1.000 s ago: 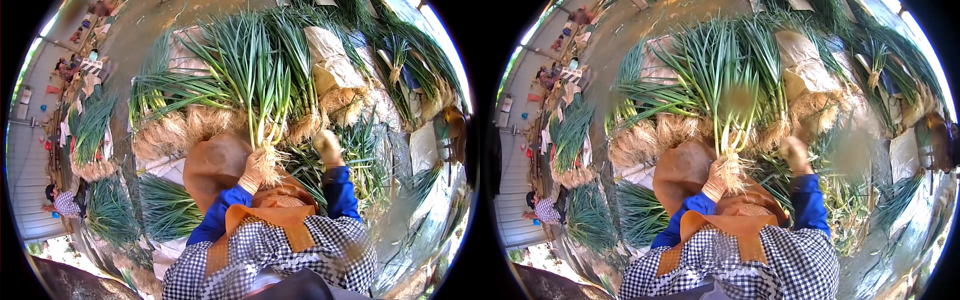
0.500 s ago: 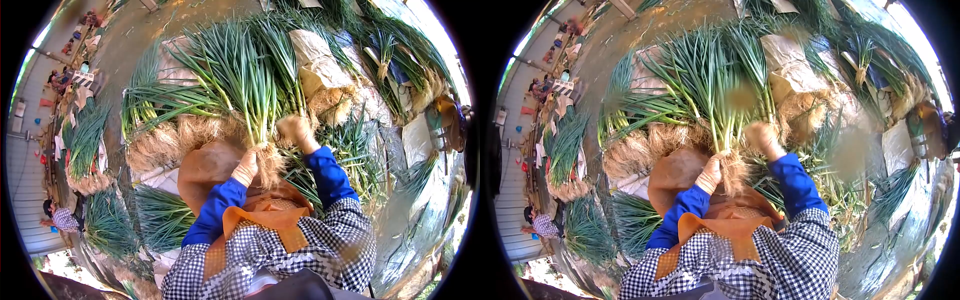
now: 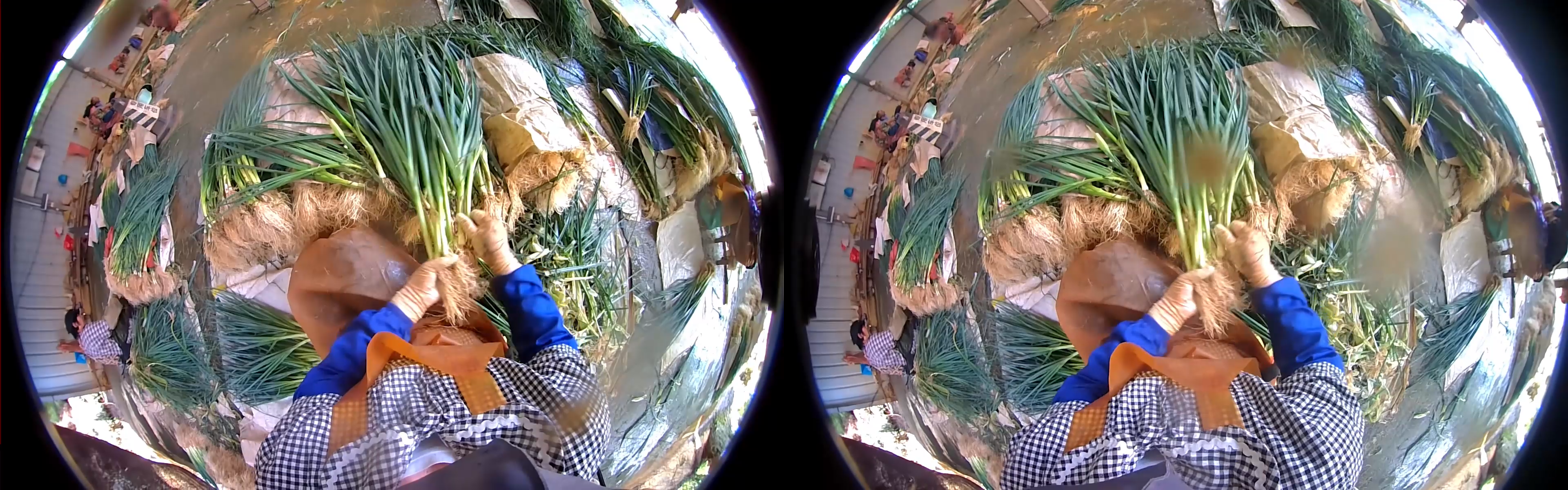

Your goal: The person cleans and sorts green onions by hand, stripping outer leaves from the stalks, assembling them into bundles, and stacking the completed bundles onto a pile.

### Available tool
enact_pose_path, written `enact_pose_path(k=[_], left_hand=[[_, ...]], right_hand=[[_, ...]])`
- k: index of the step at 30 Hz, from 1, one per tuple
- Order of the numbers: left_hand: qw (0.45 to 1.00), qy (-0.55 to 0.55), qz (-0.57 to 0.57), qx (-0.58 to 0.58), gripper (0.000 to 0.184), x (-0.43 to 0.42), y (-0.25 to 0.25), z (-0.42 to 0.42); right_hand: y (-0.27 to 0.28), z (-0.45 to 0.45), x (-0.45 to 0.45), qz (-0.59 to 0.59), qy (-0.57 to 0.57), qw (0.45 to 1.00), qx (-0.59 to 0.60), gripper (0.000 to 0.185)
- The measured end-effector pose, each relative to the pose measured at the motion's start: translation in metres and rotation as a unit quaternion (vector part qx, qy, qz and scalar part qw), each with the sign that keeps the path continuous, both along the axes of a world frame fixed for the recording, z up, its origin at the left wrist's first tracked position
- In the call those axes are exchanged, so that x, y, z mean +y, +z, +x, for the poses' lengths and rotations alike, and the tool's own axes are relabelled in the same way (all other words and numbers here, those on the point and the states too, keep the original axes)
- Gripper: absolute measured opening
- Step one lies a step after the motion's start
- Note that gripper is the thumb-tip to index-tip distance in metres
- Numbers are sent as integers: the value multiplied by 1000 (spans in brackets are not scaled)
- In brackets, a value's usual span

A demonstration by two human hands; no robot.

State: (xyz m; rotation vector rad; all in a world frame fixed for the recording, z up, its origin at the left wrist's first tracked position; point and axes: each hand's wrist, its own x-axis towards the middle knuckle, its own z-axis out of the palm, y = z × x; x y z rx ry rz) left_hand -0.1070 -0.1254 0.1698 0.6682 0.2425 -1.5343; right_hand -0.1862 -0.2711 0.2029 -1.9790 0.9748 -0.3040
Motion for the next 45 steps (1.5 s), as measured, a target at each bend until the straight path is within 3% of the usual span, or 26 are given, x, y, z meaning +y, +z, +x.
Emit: enact_pose_path(k=[2, 4, 6, 8, 10, 12, 13, 14, 16, 18, 20, 21, 22, 24, 26, 28, 31, 32, 34, 35, 37, 38, 41, 43, 44, 45], left_hand=[[998, 37, 50, 19, 16, -1, -7, -16], [996, 44, 70, -20, 18, -1, -10, -14], [995, 49, 68, -57, 20, 1, -17, -13], [993, 58, 68, -76, 20, -3, -19, -15], [982, 110, 77, -132, 20, -4, -29, -15], [977, 120, 102, -143, 18, -3, -33, -16], [974, 130, 111, -149, 19, -6, -27, -16], [970, 140, 121, -156, 19, -8, -23, -14], [989, 93, 76, -88, 21, 0, -38, -6], [977, 107, 98, -158, 19, -5, -28, -11], [978, 96, 98, -160, 19, -5, -27, -14], [977, 92, 99, -167, 19, -7, -25, -15], [977, 93, 102, -165, 19, -6, -24, -18], [968, 98, 118, -200, 19, -7, -20, -18], [953, 116, 150, -234, 18, -8, -32, -18], [946, 137, 155, -249, 18, -7, -45, -18], [946, 125, 183, -236, 17, -6, -54, -14], [947, 120, 187, -232, 17, -6, -50, -16], [954, 130, 154, -221, 15, -9, -40, -19], [961, 138, 148, -187, 11, -10, -39, -20], [975, 112, 120, -148, 10, -9, -37, -15], [986, 85, 94, -108, 8, -8, -34, -14], [982, 91, 118, -119, 9, -10, -30, -14], [983, 70, 117, -127, 10, -10, -27, -14], [988, 55, 97, -105, 11, -11, -24, -14], [993, 44, 77, -83, 12, -12, -21, -14]], right_hand=[[-19, -5, 15, 16, -32, 999, 13, 26], [-32, -14, 19, -147, -31, 989, 7, 27], [-70, -15, 17, -118, -61, 987, -87, 27], [-39, -15, 19, -37, -94, 992, -76, 28], [-44, -16, 20, -301, -26, 952, 61, 33], [-39, -24, 32, -312, 54, 938, 138, 35], [-57, -37, 42, -397, 84, 909, 91, 33], [-34, -47, 49, -385, 163, 908, -20, 43], [-27, -91, 39, -245, 181, 951, -49, 37], [-112, -131, -29, -210, 413, 822, 331, 33], [-50, -114, -42, -98, 165, 881, 434, 43], [-64, -96, -50, -19, 55, 971, 233, 44], [-64, -72, -51, 52, -15, 995, 87, 44], [-49, -20, -52, 167, -79, 971, -153, 45], [-44, 17, -54, -58, -42, 997, 33, 43], [-41, 19, -39, -232, -48, 971, 20, 29], [-26, -12, -22, -260, -29, 965, -24, 29], [-3, -25, -9, -259, 21, 960, 101, 29], [-16, -53, 3, -311, 77, 945, 67, 30], [-14, -64, 20, -423, 113, 880, 183, 27], [-16, -88, 44, -302, 266, 912, 82, 17], [-19, -103, 48, -44, 351, 925, -136, 16], [-26, -123, 60, -47, 409, 898, -155, 33], [-47, -113, 28, 248, 174, 949, -87, 35], [-39, -103, 16, 382, 46, 922, -48, 37], [-32, -89, 14, 413, -17, 902, -122, 37]])
